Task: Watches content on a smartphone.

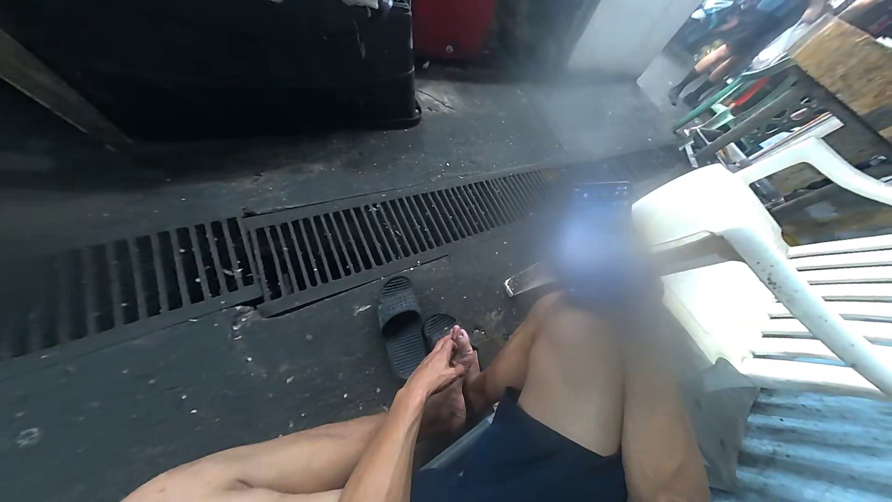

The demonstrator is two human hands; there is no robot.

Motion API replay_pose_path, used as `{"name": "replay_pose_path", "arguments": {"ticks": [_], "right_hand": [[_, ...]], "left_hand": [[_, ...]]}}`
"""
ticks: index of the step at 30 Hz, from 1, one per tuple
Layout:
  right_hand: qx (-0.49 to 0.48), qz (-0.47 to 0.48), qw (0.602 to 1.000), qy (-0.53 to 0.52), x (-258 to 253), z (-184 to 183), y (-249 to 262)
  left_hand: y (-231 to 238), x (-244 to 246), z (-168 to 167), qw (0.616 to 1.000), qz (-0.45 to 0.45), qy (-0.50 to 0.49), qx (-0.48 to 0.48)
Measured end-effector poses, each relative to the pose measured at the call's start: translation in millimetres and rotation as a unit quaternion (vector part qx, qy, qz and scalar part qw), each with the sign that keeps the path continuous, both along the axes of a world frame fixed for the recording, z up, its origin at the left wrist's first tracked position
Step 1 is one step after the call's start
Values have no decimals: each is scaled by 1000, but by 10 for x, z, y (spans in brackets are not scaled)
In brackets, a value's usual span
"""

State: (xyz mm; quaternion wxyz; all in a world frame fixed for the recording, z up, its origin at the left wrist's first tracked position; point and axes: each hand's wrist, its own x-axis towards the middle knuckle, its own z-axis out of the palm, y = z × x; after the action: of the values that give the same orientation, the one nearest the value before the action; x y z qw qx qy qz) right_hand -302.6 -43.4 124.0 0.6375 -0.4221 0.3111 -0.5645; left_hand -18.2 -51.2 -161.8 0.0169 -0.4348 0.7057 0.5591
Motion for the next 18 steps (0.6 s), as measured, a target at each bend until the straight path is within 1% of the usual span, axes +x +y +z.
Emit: {"name": "replay_pose_path", "arguments": {"ticks": [2, 7, 11, 18], "right_hand": [[1, 2, 1000, -1, 12, 17, -4], [0, -5, 1000, 4, 23, 33, 3], [-4, -1, 1000, 4, 10, 18, 4], [-11, 21, 1000, -13, -34, -29, -13]], "left_hand": [[-1, 0, 0, 1000, -6, -4, -1], [53, -17, -18, 999, 22, 25, -6], [39, -18, 10, 1000, 4, 5, -11], [37, -19, 48, 1000, 7, 20, -12]]}}
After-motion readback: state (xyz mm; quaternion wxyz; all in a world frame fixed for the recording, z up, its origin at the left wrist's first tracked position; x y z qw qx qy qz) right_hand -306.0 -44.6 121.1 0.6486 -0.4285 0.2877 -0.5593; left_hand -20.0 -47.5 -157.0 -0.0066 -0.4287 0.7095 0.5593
